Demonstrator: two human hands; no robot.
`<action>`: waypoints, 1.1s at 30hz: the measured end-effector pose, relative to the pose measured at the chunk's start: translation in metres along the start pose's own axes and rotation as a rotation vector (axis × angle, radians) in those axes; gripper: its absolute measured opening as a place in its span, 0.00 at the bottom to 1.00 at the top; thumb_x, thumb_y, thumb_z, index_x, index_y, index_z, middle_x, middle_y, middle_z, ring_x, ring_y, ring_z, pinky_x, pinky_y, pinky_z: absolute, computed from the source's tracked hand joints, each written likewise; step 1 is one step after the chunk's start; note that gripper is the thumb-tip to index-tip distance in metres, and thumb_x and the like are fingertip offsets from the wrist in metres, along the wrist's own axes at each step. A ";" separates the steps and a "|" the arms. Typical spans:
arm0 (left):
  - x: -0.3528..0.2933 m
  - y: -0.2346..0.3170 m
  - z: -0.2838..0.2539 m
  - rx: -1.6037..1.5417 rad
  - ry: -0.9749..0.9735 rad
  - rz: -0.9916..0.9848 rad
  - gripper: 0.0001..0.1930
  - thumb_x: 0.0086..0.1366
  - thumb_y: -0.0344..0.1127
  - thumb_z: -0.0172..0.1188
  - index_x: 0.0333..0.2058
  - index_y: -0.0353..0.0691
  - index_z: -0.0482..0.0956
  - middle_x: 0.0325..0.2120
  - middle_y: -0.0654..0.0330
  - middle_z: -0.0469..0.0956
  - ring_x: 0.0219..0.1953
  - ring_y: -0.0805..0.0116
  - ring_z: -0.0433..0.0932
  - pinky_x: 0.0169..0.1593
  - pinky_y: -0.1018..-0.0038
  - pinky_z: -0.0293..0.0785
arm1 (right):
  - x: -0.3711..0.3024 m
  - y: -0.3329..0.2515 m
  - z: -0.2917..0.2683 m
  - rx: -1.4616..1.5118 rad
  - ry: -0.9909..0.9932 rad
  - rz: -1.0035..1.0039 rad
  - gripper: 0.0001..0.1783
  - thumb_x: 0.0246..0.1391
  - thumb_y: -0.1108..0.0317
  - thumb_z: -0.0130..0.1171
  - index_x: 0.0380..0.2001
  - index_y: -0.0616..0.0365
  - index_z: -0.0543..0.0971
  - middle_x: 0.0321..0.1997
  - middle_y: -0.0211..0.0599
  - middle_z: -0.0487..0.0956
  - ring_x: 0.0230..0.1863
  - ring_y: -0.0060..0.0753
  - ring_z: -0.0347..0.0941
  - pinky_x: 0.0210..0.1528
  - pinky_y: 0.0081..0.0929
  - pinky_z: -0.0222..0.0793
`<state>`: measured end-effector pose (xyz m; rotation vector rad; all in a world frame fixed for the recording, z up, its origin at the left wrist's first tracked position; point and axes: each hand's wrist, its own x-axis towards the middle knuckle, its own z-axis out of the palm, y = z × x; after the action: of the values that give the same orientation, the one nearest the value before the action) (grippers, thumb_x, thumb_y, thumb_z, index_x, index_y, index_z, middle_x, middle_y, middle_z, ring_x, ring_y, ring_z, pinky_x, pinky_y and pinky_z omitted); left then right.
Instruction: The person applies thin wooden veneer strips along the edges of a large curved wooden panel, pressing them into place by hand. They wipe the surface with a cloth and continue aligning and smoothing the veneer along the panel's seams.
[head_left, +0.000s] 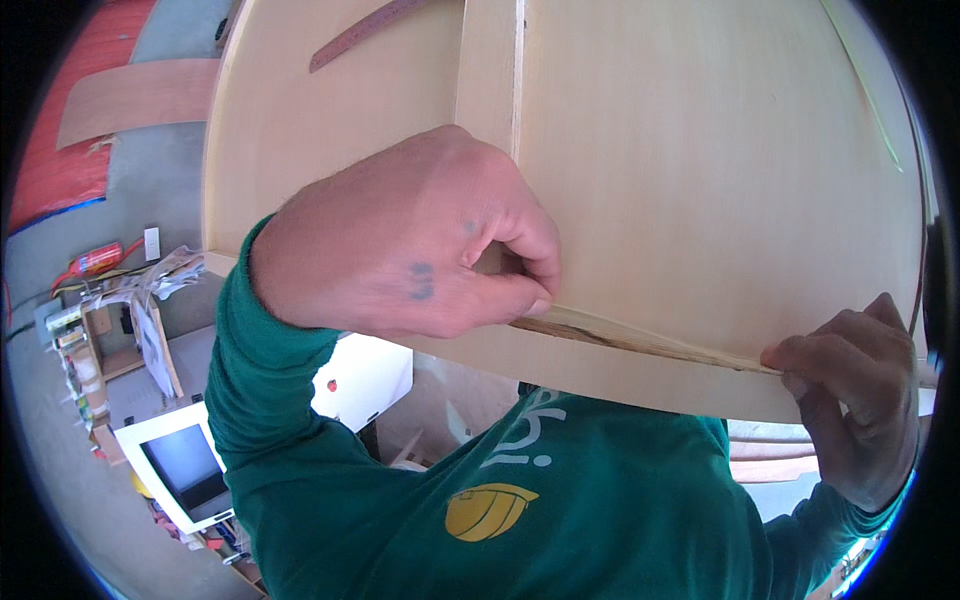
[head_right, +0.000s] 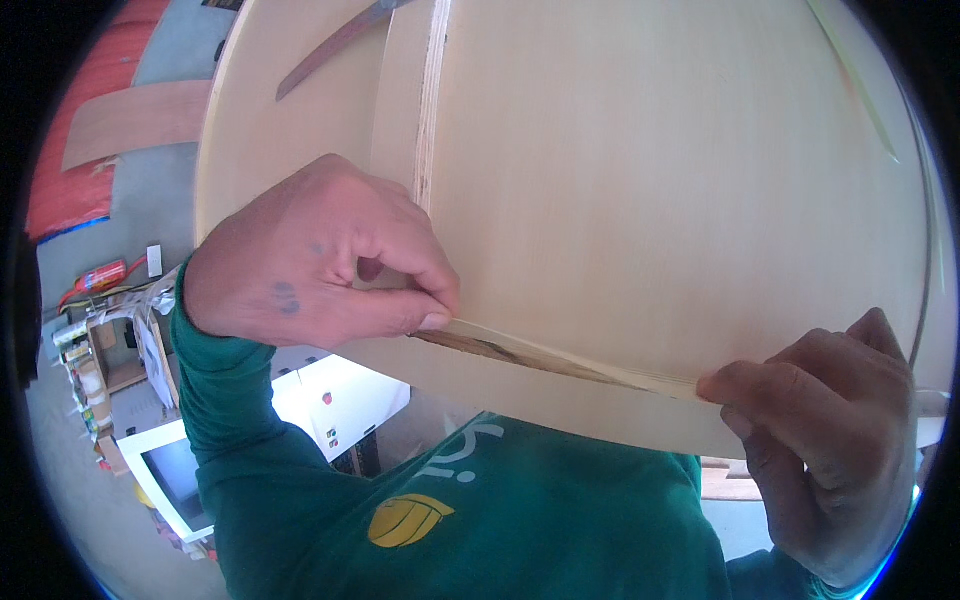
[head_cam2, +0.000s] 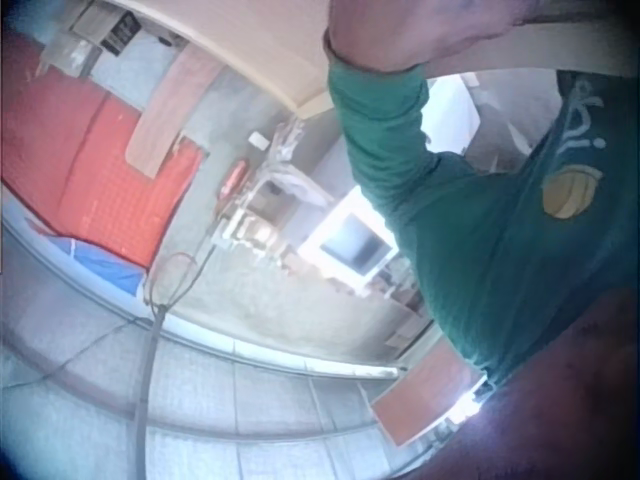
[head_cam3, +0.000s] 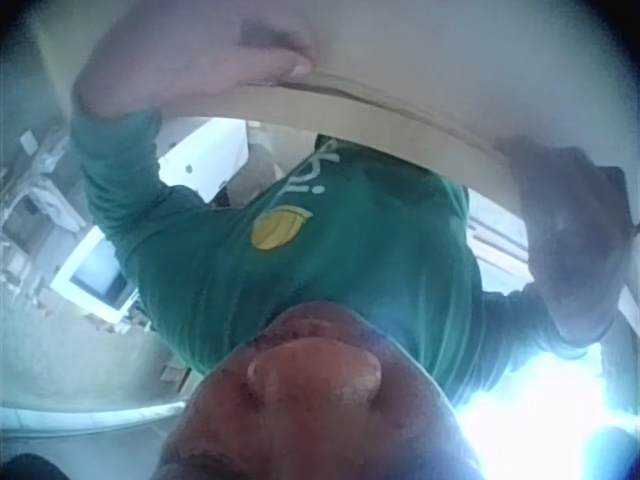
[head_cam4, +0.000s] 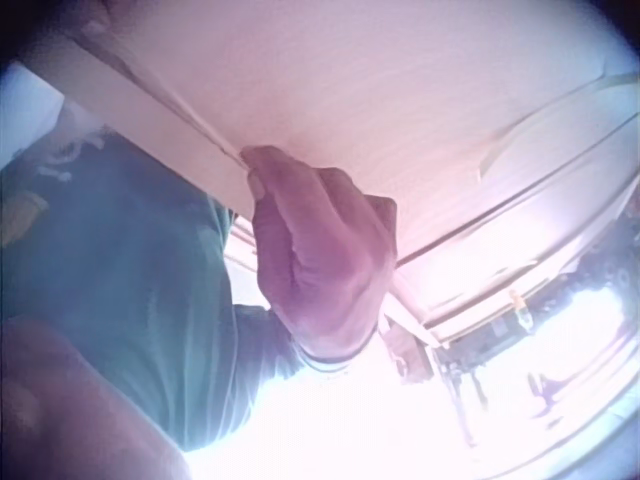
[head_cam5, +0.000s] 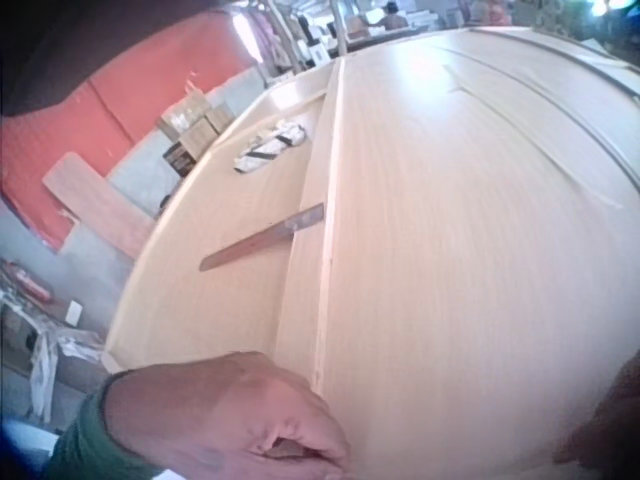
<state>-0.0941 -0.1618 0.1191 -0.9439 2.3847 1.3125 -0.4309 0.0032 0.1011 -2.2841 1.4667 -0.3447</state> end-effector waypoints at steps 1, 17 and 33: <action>-0.001 0.001 0.000 -0.016 0.002 -0.017 0.04 0.64 0.29 0.78 0.38 0.38 0.94 0.29 0.57 0.89 0.31 0.62 0.86 0.36 0.66 0.79 | 0.001 0.000 0.001 0.005 -0.007 0.012 0.05 0.65 0.73 0.68 0.39 0.48 0.88 0.29 0.35 0.87 0.28 0.29 0.78 0.44 0.43 0.66; -0.003 0.005 -0.005 0.165 -0.063 0.008 0.05 0.63 0.31 0.78 0.38 0.42 0.96 0.31 0.58 0.83 0.32 0.57 0.86 0.36 0.63 0.78 | 0.009 0.007 0.015 0.092 0.011 0.043 0.02 0.58 0.71 0.74 0.34 0.50 0.92 0.25 0.35 0.86 0.25 0.28 0.77 0.41 0.42 0.61; -0.002 0.004 -0.005 0.202 -0.061 0.058 0.04 0.61 0.29 0.78 0.36 0.41 0.95 0.29 0.59 0.80 0.30 0.59 0.84 0.33 0.62 0.76 | 0.010 0.011 0.021 0.063 -0.003 0.010 0.05 0.67 0.63 0.71 0.35 0.48 0.90 0.24 0.33 0.84 0.25 0.26 0.73 0.41 0.41 0.65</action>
<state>-0.0948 -0.1637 0.1255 -0.7729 2.4578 1.0768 -0.4268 -0.0060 0.0769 -2.2263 1.4452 -0.3785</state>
